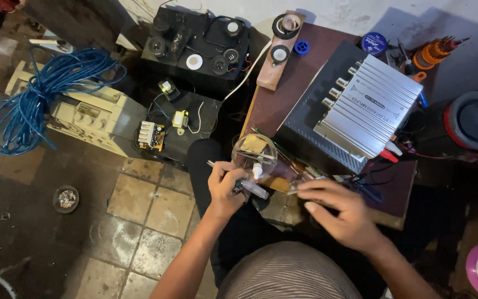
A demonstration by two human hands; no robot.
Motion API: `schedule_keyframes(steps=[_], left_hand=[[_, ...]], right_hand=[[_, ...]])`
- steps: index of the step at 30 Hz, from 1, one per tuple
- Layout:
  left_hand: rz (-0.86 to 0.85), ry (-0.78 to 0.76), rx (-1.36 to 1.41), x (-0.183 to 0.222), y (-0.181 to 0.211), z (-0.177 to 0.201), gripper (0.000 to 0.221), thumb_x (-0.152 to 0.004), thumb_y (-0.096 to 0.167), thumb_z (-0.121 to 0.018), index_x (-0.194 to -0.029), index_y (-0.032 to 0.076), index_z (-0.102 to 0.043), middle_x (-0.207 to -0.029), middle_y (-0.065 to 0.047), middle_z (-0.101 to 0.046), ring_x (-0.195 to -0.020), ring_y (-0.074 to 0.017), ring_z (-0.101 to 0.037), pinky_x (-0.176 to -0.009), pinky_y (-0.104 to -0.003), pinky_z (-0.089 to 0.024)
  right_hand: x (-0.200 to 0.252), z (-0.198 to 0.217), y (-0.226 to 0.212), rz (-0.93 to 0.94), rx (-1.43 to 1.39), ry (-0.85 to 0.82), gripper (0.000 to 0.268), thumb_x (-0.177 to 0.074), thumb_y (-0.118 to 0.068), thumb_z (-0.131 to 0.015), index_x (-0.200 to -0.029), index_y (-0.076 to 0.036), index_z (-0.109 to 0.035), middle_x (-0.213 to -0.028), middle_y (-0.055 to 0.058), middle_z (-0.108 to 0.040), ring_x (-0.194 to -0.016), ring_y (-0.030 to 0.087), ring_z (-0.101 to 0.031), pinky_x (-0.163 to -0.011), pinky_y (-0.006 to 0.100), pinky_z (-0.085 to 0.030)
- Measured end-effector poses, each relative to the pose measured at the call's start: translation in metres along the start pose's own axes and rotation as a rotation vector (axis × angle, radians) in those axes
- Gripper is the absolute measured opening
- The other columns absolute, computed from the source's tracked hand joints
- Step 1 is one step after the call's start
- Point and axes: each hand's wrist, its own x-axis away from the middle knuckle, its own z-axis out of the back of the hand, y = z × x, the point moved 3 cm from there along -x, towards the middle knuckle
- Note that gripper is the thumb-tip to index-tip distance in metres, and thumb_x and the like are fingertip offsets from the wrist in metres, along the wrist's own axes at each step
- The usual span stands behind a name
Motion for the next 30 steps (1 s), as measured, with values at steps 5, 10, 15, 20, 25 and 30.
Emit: schedule_keyframes(steps=[5,10,15,20,25,30], left_hand=[[-0.067,0.230,-0.021,-0.008,-0.001,-0.005,0.018,-0.078,0.006,-0.083,-0.082,0.012,-0.067,-0.080,-0.006,-0.049,-0.051,-0.0211,-0.043,-0.051,-0.031,-0.048],[-0.065,0.213,-0.009,-0.012,0.004,-0.002,0.019,-0.075,0.004,-0.082,-0.084,0.012,-0.068,-0.081,-0.007,-0.049,-0.053,-0.0229,-0.045,-0.053,-0.032,-0.049],[-0.052,0.204,-0.015,-0.017,0.007,-0.002,0.016,-0.078,0.009,-0.082,-0.084,0.012,-0.068,-0.081,-0.006,-0.049,-0.055,-0.0221,-0.047,-0.053,-0.031,-0.048],[-0.080,0.213,-0.039,-0.017,0.011,-0.004,0.018,-0.076,0.006,-0.083,-0.082,0.013,-0.068,-0.079,-0.005,-0.049,-0.053,-0.0200,-0.043,-0.051,-0.030,-0.047],[-0.102,0.151,0.072,-0.007,0.010,-0.005,0.010,-0.081,0.011,-0.082,-0.085,0.011,-0.073,-0.085,-0.008,-0.056,-0.059,-0.0222,-0.052,-0.055,-0.032,-0.051],[-0.185,0.111,0.068,0.000,0.006,-0.005,0.012,-0.088,0.021,-0.079,-0.084,0.011,-0.072,-0.086,-0.010,-0.051,-0.061,-0.0254,-0.049,-0.057,-0.034,-0.051]], right_hand=[[-0.013,-0.032,0.039,0.194,0.086,-0.054,0.015,-0.090,-0.004,-0.070,-0.101,0.003,-0.078,-0.110,0.018,-0.078,-0.107,0.038,-0.074,-0.088,0.046,-0.060],[-0.018,-0.046,0.079,0.377,0.477,-0.116,0.018,-0.091,-0.007,-0.068,-0.104,0.003,-0.076,-0.124,0.018,-0.072,-0.126,0.044,-0.061,-0.100,0.055,-0.053],[-0.017,-0.037,0.059,0.357,0.472,-0.027,0.020,-0.091,-0.007,-0.066,-0.109,-0.004,-0.076,-0.118,0.013,-0.072,-0.119,0.040,-0.066,-0.095,0.051,-0.055],[-0.004,-0.039,0.055,0.312,0.581,0.087,0.014,-0.093,-0.018,-0.067,-0.102,-0.016,-0.078,-0.099,0.001,-0.073,-0.094,0.026,-0.072,-0.080,0.038,-0.057],[0.009,-0.047,0.073,0.225,0.733,0.146,0.010,-0.093,-0.026,-0.067,-0.096,-0.022,-0.076,-0.088,-0.005,-0.070,-0.084,0.019,-0.071,-0.067,0.030,-0.056],[0.018,-0.035,0.068,0.086,0.895,0.343,0.010,-0.089,-0.020,-0.074,-0.098,-0.018,-0.076,-0.087,-0.001,-0.066,-0.073,0.022,-0.069,-0.058,0.032,-0.057]])
